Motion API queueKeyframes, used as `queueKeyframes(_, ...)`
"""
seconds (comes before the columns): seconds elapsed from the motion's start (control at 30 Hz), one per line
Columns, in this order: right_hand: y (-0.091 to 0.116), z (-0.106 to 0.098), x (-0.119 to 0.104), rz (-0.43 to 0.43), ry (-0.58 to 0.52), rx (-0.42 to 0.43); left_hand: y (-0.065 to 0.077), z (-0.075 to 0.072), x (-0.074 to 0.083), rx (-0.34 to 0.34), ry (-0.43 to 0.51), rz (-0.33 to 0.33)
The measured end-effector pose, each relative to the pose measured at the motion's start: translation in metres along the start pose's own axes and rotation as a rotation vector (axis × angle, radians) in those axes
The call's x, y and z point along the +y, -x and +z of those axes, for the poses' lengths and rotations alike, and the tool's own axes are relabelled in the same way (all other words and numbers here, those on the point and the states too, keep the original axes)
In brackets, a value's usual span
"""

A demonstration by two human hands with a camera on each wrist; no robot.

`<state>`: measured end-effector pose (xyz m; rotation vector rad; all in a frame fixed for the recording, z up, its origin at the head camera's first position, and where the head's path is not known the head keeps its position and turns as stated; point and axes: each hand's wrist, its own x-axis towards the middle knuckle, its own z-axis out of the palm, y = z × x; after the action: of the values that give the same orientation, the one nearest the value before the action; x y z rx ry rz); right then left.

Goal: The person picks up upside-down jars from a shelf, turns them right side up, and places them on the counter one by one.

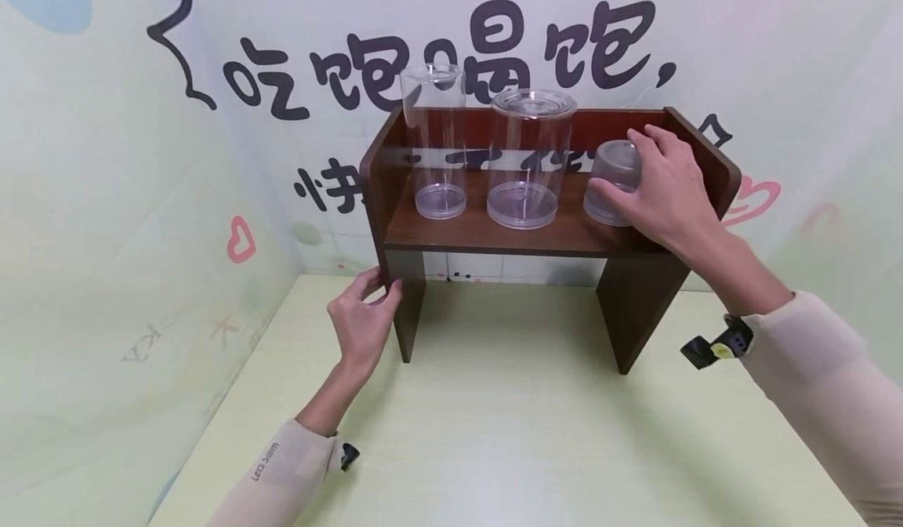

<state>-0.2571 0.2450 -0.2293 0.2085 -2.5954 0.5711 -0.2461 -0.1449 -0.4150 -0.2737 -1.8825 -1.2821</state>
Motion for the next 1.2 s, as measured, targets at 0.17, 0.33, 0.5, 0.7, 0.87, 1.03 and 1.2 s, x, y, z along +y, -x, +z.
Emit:
queueKeyframes(0.17, -0.006, 0.005, 0.002, 0.010, -0.024, -0.006, 0.000, 0.000, 0.000, 0.002, -0.020, 0.009)
queueKeyframes(0.33, -0.007, 0.008, 0.004, 0.003, -0.031, 0.002, 0.001, 0.000, 0.001, -0.001, -0.024, 0.020)
queueKeyframes(0.5, -0.005, 0.009, 0.004, -0.021, -0.033, 0.022, 0.001, 0.000, 0.002, -0.001, -0.028, 0.017)
queueKeyframes(0.7, -0.002, 0.008, 0.002, -0.049, -0.029, 0.024, 0.001, 0.000, 0.001, 0.004, -0.039, 0.010)
queueKeyframes(0.87, 0.006, 0.005, -0.001, -0.077, -0.033, 0.038, 0.001, 0.001, 0.000, 0.009, -0.030, 0.007)
queueKeyframes(1.03, 0.018, 0.001, -0.002, -0.119, -0.045, 0.085, 0.001, 0.002, 0.000, 0.007, -0.011, 0.009)
queueKeyframes(1.2, 0.031, -0.001, -0.005, -0.160, -0.069, 0.133, 0.001, 0.002, 0.000, 0.014, -0.003, 0.010)
